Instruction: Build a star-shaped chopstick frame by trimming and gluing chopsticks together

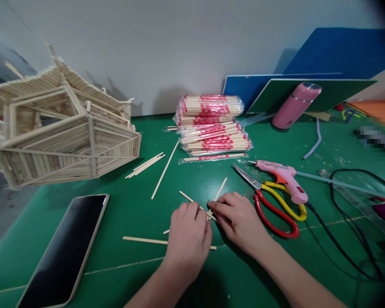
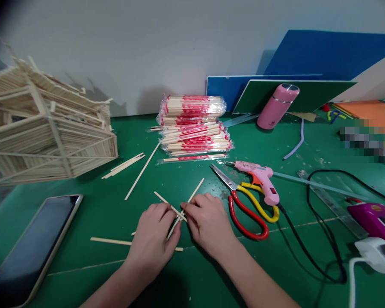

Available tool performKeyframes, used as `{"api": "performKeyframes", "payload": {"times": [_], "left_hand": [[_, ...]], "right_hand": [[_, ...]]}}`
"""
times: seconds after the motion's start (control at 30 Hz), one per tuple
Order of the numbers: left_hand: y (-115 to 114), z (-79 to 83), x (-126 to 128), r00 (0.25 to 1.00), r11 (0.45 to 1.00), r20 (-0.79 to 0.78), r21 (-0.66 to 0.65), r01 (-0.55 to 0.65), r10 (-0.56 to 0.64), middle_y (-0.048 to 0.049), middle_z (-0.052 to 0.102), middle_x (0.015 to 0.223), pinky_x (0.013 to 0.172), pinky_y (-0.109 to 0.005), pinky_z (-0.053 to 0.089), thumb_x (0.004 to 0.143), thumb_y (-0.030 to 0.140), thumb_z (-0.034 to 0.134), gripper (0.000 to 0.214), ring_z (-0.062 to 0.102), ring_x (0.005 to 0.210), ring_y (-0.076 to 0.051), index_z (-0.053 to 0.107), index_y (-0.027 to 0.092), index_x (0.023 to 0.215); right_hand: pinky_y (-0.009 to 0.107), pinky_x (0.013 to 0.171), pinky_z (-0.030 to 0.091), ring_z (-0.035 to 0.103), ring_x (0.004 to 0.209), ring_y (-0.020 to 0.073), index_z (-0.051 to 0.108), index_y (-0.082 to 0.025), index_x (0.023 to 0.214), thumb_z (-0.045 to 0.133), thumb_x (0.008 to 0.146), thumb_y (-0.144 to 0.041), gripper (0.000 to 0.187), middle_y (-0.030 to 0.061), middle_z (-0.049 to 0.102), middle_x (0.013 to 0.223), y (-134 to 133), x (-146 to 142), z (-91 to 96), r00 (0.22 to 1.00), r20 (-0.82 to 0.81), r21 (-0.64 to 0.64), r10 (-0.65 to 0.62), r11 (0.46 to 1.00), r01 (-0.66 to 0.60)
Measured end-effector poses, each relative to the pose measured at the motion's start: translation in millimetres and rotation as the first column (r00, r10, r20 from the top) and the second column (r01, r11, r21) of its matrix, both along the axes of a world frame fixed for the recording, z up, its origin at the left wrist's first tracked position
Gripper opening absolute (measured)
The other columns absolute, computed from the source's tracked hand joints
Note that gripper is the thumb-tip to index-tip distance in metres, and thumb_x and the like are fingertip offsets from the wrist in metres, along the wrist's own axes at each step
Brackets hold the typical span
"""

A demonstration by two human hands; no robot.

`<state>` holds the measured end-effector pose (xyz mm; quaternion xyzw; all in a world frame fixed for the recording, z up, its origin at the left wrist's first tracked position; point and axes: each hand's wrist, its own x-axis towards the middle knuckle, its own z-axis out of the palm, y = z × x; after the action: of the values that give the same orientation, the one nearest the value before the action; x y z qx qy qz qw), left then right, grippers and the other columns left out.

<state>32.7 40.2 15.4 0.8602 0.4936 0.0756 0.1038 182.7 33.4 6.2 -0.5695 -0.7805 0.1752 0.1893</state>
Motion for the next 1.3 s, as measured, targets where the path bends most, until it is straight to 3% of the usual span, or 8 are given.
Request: {"api": "performKeyframes", "payload": {"times": [0.57,0.73,0.9,1.1,1.3], "left_hand": [[-2.7,-2.7,2.0,1.000,0.998,0.023,0.062,-0.022,0.021,-0.0072,0.054,0.079,0.066,-0.037,0.040,0.076,0.015,0.044,0.012,0.047,0.076,-0.021,0.055,0.016,0.072],[-2.5,-5.7,0.4,0.993,0.995,0.122,0.101,-0.018,0.006,-0.0075,0.052,0.078,0.067,-0.036,0.043,0.075,0.015,0.045,0.009,0.048,0.076,-0.021,0.053,0.015,0.071],[-8.0,-5.0,-9.0,0.968,0.985,0.247,0.175,-0.001,-0.043,-0.0081,0.054,0.082,0.068,-0.035,0.044,0.076,0.015,0.046,0.011,0.049,0.077,-0.020,0.054,0.014,0.083],[-14.1,-3.5,-13.6,0.983,0.981,0.181,0.194,-0.023,-0.012,-0.0080,0.055,0.081,0.071,-0.039,0.040,0.077,0.019,0.047,0.011,0.049,0.080,-0.022,0.056,0.014,0.081],[-10.0,-1.6,-4.2,0.993,0.993,0.098,0.087,-0.081,0.073,-0.0059,0.056,0.078,0.068,-0.038,0.038,0.079,0.023,0.046,0.014,0.048,0.078,-0.022,0.058,0.017,0.078]], "right_hand": [[0.032,0.067,0.035,0.047,0.076,0.0180,0.059,-0.023,0.102,0.047,0.080,-0.019,0.026,0.0039,0.057,0.083,-3.1,-2.4,0.0,1.000,-0.014,0.018,-0.013,1.000,0.013],[0.032,0.067,0.038,0.049,0.076,0.0176,0.058,-0.021,0.104,0.046,0.080,-0.018,0.027,0.0047,0.057,0.083,-3.3,0.0,1.1,0.999,-0.038,0.060,-0.016,0.998,0.018],[0.030,0.068,0.040,0.051,0.078,0.0168,0.059,-0.018,0.100,0.044,0.081,-0.018,0.024,0.0060,0.057,0.085,-10.6,6.0,6.1,0.983,-0.171,0.152,-0.069,0.984,0.096],[0.030,0.066,0.039,0.050,0.075,0.0173,0.057,-0.019,0.085,0.044,0.080,-0.019,0.013,0.0037,0.057,0.080,-31.2,6.3,6.3,0.980,-0.157,-0.006,-0.123,0.992,0.124],[0.028,0.064,0.036,0.050,0.071,0.0171,0.056,-0.020,0.080,0.045,0.080,-0.020,0.011,0.0026,0.056,0.075,-35.0,2.4,3.9,0.985,-0.097,-0.007,-0.140,0.990,0.140]]}}
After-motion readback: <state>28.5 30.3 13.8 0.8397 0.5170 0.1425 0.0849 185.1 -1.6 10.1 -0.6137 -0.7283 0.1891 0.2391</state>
